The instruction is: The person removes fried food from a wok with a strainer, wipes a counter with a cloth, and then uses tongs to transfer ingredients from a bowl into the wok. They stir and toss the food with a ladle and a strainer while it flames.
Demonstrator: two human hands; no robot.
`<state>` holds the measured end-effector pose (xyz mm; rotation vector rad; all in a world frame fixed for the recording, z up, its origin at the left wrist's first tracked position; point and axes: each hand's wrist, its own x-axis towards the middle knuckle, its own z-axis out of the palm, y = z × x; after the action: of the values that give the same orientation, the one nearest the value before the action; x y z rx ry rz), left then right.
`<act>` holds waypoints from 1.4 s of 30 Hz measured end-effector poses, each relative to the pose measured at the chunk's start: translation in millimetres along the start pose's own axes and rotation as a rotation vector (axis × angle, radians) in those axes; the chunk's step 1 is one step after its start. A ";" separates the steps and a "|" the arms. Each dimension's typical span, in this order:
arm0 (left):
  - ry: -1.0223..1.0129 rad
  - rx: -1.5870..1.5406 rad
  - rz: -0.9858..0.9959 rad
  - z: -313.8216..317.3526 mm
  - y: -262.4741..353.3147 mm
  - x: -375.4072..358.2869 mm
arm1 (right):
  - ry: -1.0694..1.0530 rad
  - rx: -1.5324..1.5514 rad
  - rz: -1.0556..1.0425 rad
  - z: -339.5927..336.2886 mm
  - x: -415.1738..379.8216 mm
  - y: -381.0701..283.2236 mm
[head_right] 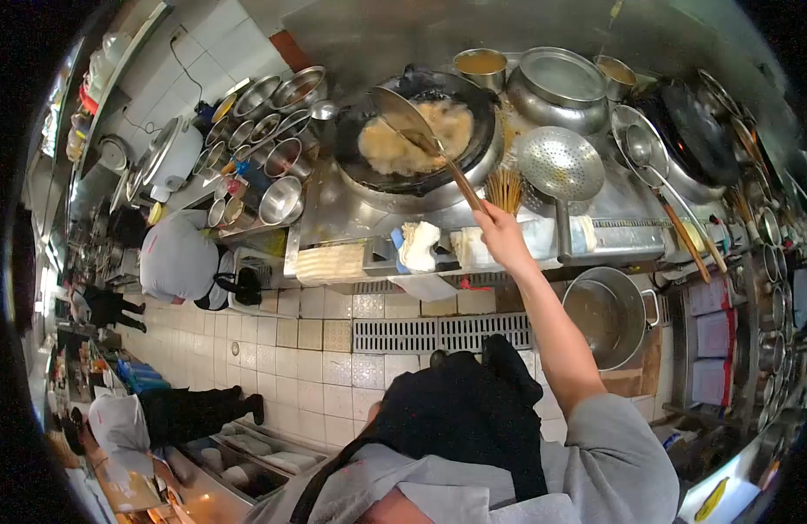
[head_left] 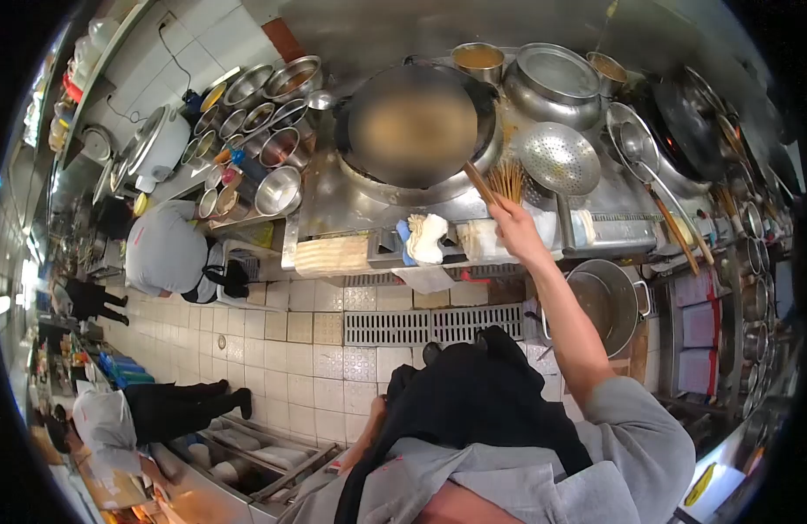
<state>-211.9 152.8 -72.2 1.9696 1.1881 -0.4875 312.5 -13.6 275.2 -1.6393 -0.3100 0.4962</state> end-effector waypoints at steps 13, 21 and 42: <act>0.116 -0.085 0.101 -46.9 69.8 3.2 | 0.092 -0.253 -0.273 33.1 55.1 15.8; 0.005 0.061 0.070 -25.8 8.9 -13.4 | -0.013 -0.077 -0.133 72.1 81.1 9.1; 0.028 -0.055 0.087 -36.0 37.4 -13.4 | 0.032 0.173 0.058 7.4 2.9 -0.4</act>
<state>-188.3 163.0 -25.2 1.9775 1.1160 -0.3795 311.5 -5.7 274.6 -1.4894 -0.1909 0.5256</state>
